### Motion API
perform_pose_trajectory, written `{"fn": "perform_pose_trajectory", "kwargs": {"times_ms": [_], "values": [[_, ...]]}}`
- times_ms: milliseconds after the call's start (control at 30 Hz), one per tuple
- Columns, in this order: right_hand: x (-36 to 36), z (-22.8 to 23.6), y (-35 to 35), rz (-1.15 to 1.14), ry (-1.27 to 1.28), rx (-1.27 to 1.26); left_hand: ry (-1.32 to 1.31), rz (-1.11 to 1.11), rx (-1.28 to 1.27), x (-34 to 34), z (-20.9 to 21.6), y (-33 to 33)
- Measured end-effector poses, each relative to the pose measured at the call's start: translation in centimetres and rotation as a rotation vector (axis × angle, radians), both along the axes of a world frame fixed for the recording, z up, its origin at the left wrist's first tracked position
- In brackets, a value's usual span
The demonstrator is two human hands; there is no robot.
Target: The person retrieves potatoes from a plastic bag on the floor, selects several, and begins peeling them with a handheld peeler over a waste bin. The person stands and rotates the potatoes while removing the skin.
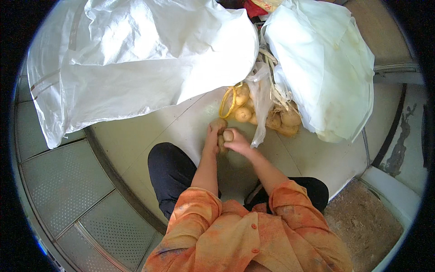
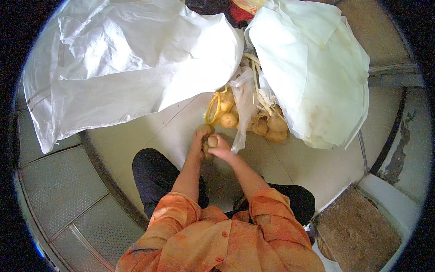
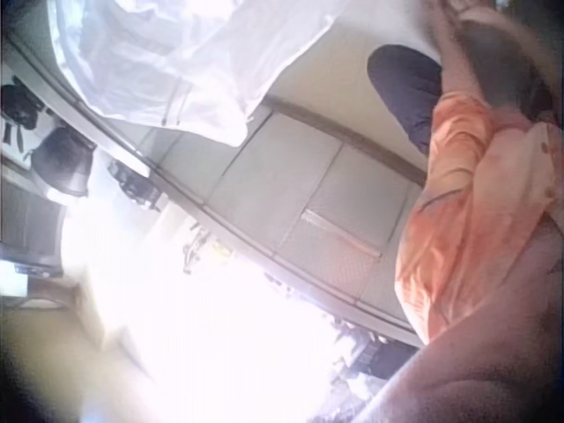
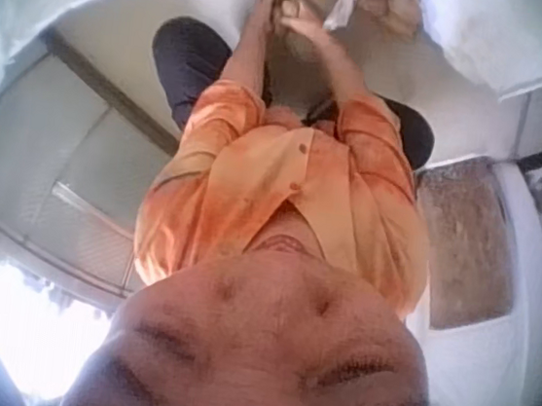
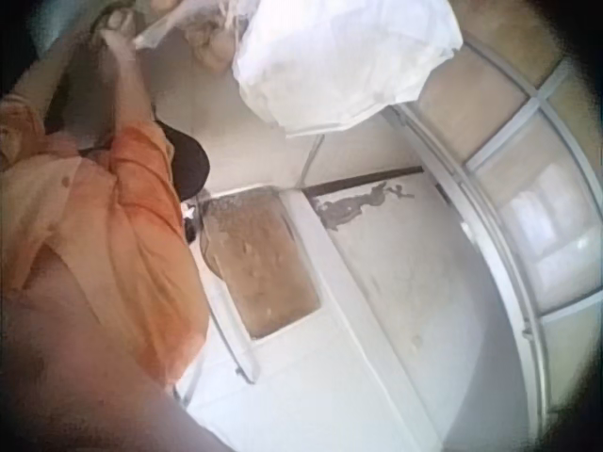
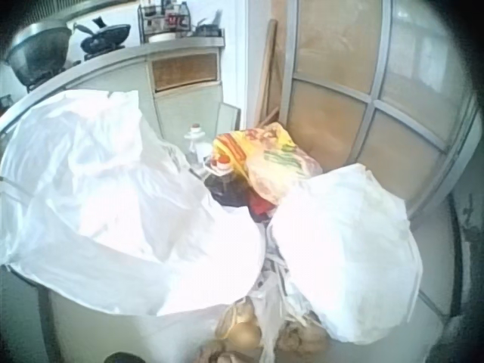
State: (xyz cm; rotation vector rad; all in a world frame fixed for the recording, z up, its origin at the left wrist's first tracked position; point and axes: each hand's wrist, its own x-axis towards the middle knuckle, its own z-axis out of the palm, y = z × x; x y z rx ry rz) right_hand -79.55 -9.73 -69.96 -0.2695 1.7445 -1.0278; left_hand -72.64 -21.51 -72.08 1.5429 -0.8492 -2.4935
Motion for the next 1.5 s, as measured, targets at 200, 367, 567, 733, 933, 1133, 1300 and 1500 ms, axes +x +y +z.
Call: {"fn": "perform_pose_trajectory", "kwargs": {"times_ms": [200, 367, 567, 733, 933, 1133, 1300, 1500], "values": [[-6.3, 8.2, -0.5, 0.069, -0.034, -0.082, 0.259, -0.050, 0.359, -2.8, 5.5, -0.1], [-9.0, 19.5, 0.3, 0.051, 0.082, -0.102, 0.476, 0.006, 0.525, -4.5, 12.3, -0.2], [-8.7, 21.7, 0.4, -0.367, 0.165, -0.279, 0.577, -0.151, 0.599, -6.9, 20.8, -1.3], [-8.0, 22.0, 1.2, -0.295, 0.406, -0.231, 0.597, -0.131, 0.710, -7.4, 20.6, -0.5], [-8.3, 24.5, 2.9, -0.402, 0.080, -0.292, 0.655, -0.186, 0.707, -9.0, 20.9, 0.0], [-8.9, 24.3, 3.9, -0.378, -0.105, -0.426, 0.644, -0.196, 0.628, -9.1, 21.7, 0.0], [-10.5, 26.7, 4.6, -0.301, -0.015, -0.230, 0.674, -0.188, 0.706, -8.9, 20.6, -0.4], [-11.9, 25.7, 5.6, -0.432, 0.067, -0.176, 0.702, -0.181, 0.751, -9.7, 21.2, 0.5]]}}
